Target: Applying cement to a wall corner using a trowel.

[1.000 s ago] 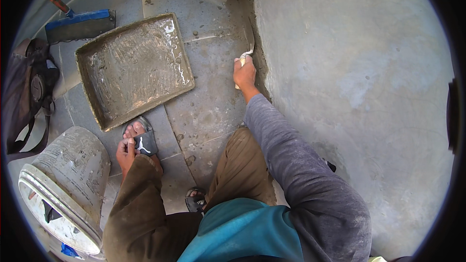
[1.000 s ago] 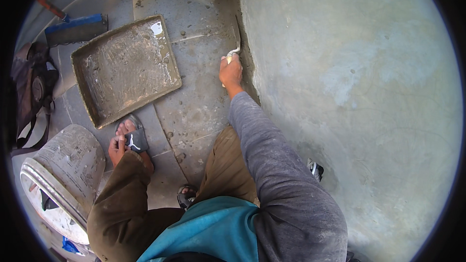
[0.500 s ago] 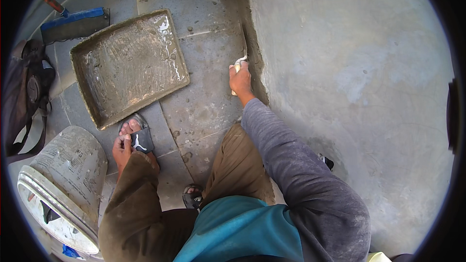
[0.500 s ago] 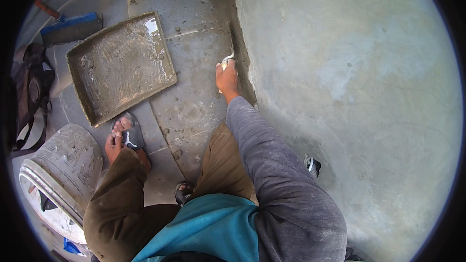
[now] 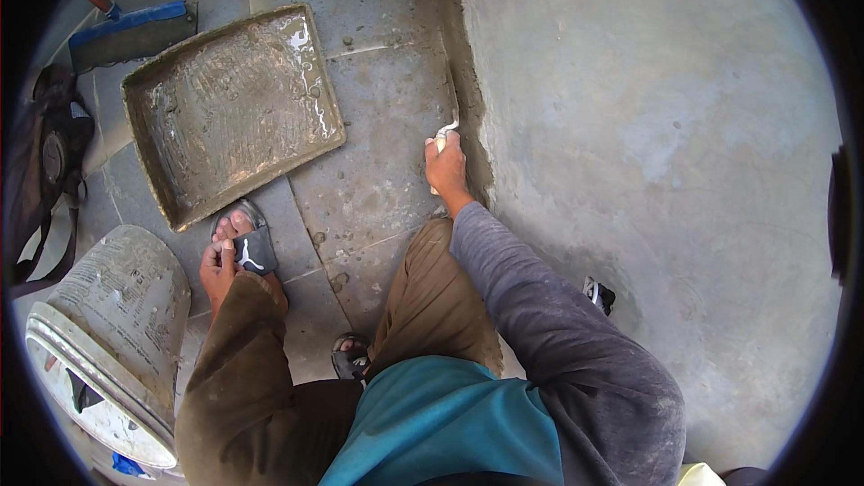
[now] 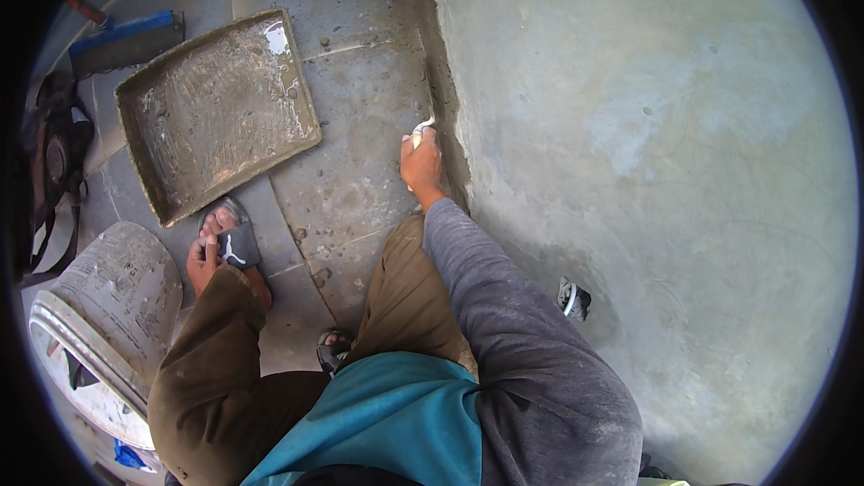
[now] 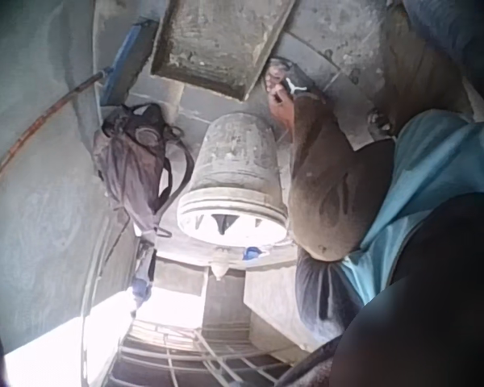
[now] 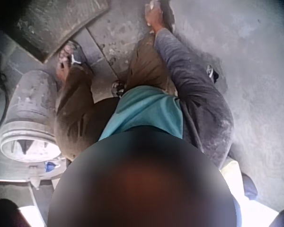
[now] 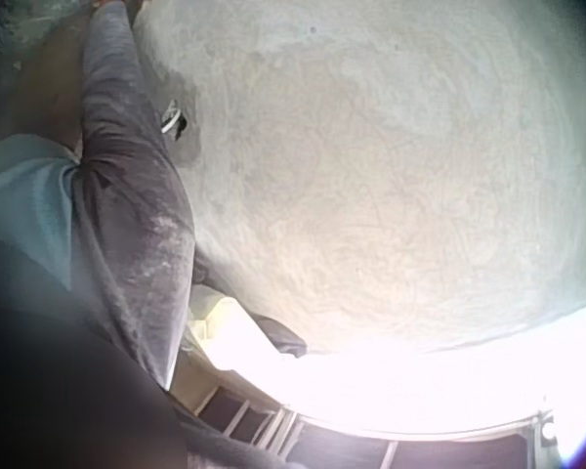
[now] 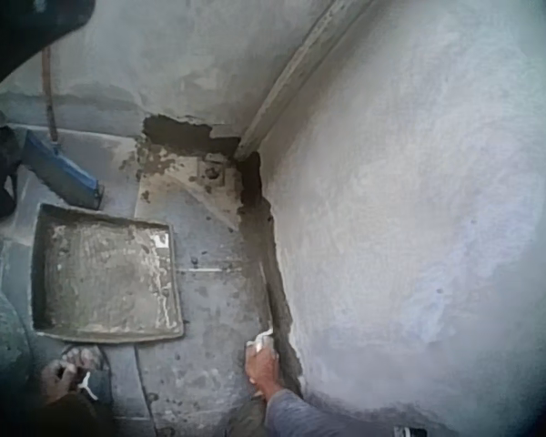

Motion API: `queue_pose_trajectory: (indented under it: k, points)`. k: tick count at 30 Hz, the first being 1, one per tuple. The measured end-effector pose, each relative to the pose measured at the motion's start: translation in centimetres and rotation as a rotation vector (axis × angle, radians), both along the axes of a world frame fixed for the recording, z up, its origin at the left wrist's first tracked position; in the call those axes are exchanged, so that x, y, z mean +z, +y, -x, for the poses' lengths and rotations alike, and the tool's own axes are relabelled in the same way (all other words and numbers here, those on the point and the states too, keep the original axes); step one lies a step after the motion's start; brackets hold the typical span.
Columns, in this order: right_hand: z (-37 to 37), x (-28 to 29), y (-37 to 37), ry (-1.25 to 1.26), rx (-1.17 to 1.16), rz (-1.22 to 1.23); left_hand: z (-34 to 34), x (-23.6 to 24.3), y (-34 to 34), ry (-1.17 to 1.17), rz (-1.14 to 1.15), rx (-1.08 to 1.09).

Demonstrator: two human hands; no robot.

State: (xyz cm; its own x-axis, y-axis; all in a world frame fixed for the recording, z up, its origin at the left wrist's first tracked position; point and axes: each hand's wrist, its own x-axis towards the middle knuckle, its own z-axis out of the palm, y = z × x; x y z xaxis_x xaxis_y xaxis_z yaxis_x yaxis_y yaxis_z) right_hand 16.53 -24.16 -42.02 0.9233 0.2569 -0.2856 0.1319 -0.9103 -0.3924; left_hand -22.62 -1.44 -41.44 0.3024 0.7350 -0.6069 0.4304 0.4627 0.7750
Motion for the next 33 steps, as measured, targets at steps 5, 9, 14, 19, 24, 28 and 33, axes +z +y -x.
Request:
queue_pose_trajectory:
  k: [5,9,14,19,24,28,33]
  points:
    - [1.6,0.7,-0.8,-0.130,-0.107,-0.055,-0.4,1.0,-0.1,0.032,0.016,0.028]
    - [3.3,2.8,-1.9,-0.265,-0.110,-0.186,0.0,0.9,-0.1,0.036,0.001,0.025]
    - [1.8,3.4,-3.8,-0.005,-0.129,-0.324,-0.5,1.1,-0.2,0.044,-0.014,0.017]
    - [0.5,-0.3,-6.8,-0.102,0.119,-0.031,-0.5,0.8,-0.1,0.022,0.002,0.036]
    - [0.9,1.9,-6.4,0.200,-0.092,0.020,-0.8,1.1,-0.2,0.027,-0.046,0.036]
    - [0.0,0.5,-5.7,0.205,-0.037,0.015,-0.2,1.0,-0.1,0.016,-0.029,0.046]
    - [-1.4,2.5,-2.1,0.325,-0.122,-0.156,-0.9,0.9,-0.2,0.003,-0.014,0.019]
